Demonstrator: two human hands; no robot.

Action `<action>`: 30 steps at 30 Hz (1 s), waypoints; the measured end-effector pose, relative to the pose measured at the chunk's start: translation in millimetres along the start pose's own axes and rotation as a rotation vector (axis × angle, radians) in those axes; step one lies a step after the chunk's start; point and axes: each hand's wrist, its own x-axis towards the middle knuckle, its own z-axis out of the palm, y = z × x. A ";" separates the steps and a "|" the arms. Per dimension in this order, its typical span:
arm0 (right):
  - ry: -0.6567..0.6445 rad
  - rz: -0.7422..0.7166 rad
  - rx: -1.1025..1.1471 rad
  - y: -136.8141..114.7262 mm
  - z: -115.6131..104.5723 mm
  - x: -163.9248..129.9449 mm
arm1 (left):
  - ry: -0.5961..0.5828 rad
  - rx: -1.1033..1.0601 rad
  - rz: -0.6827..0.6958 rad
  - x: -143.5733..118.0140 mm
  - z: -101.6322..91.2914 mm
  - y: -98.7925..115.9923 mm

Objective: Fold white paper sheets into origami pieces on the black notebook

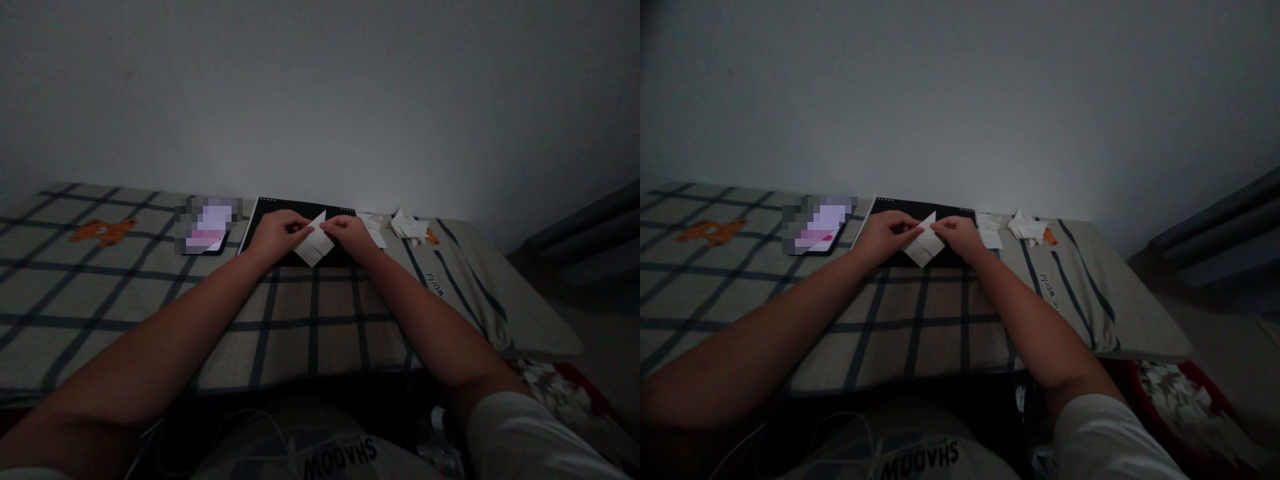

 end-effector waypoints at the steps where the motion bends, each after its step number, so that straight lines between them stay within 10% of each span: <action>1: 0.010 -0.012 -0.016 -0.4 0.0 0.1 | 0.005 0.017 0.036 0.0 -0.3 0.2; 9: 0.032 -0.023 0.026 -4.0 2.1 -1.3 | 0.032 -0.050 0.127 -0.2 -0.7 2.5; 19: -0.047 -0.085 -0.075 -18.7 2.1 -9.0 | -0.052 -0.392 -0.395 4.6 -2.4 0.8; 30: -0.088 0.007 0.016 -16.3 4.8 -8.5 | -0.149 -0.194 -0.285 4.9 -5.7 -1.2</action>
